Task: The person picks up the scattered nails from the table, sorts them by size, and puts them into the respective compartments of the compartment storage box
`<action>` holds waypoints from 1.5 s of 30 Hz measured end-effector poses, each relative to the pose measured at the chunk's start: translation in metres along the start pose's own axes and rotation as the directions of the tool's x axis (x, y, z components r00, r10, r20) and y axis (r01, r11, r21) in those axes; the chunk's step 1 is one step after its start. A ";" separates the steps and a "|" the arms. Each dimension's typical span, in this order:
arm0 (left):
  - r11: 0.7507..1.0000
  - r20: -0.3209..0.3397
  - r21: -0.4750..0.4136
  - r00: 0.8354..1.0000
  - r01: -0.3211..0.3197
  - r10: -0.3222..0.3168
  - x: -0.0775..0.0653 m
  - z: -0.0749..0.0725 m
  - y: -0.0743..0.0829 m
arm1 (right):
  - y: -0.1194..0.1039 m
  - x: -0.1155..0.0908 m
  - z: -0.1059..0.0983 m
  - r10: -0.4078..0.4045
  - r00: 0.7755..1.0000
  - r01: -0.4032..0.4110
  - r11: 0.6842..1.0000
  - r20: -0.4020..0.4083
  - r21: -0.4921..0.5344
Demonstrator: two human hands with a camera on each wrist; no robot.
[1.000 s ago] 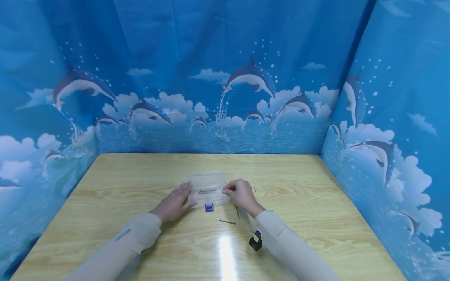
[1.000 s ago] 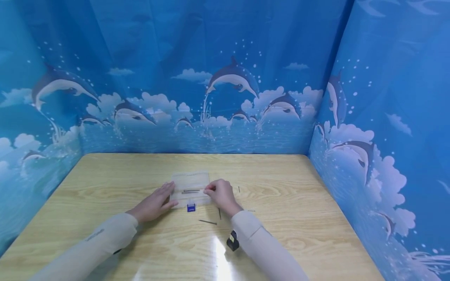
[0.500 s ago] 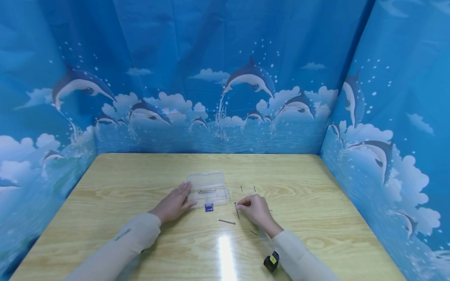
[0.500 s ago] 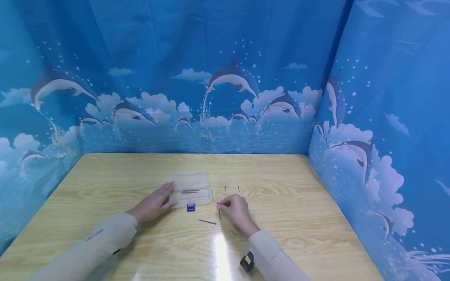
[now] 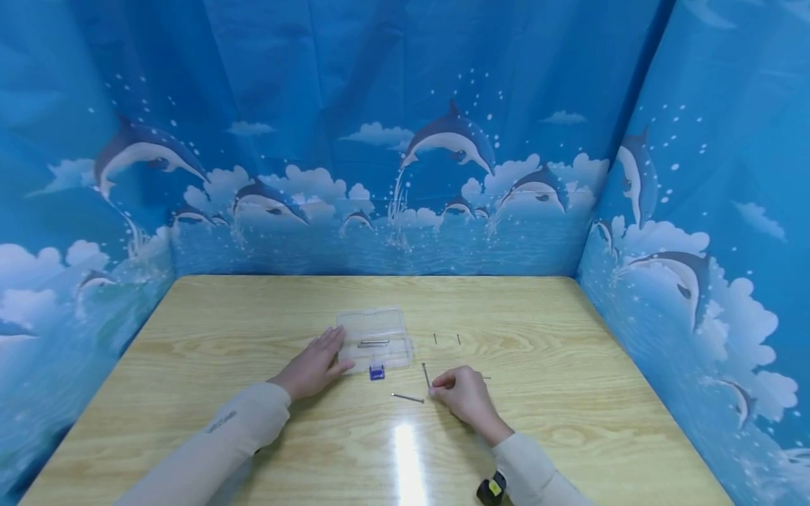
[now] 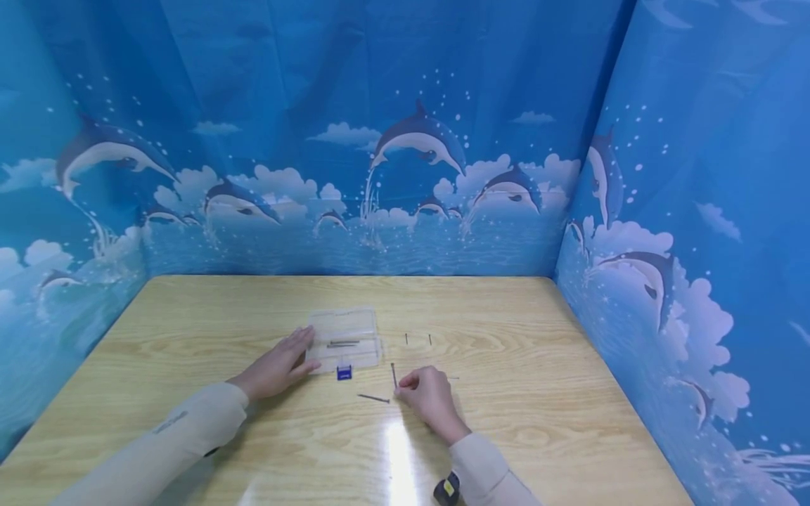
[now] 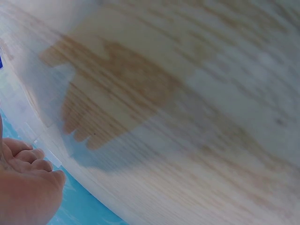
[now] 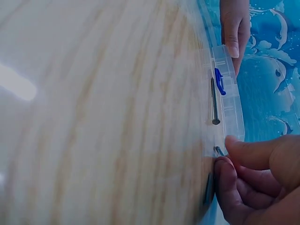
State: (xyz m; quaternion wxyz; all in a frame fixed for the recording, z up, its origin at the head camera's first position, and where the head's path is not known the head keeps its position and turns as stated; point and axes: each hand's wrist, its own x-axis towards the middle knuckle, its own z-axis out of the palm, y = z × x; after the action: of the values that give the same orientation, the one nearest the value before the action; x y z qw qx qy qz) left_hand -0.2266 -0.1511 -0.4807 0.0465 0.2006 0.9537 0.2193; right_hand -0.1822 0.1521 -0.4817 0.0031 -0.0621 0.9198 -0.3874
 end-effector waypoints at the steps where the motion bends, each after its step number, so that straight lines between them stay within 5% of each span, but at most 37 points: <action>1: 1.000 0.002 -0.001 1.000 0.003 -0.003 0.000 0.000 0.000 | 0.000 0.000 0.001 -0.003 1.000 0.003 1.000 -0.004 0.000; 25: 1.000 0.011 -0.005 1.000 0.011 -0.011 0.000 -0.001 0.000 | -0.007 0.004 0.008 -0.048 0.997 0.038 0.986 -0.060 -0.164; 45: 1.000 0.023 0.008 0.999 0.028 -0.029 0.000 -0.003 0.003 | -0.009 0.003 0.008 -0.053 0.998 0.049 0.984 -0.020 -0.172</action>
State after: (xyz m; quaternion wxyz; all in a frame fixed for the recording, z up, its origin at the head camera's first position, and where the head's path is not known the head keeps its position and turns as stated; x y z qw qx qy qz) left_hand -0.2264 -0.1497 -0.4772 0.0598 0.1896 0.9566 0.2129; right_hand -0.1832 0.1398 -0.4806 -0.0234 -0.0808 0.9478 -0.3077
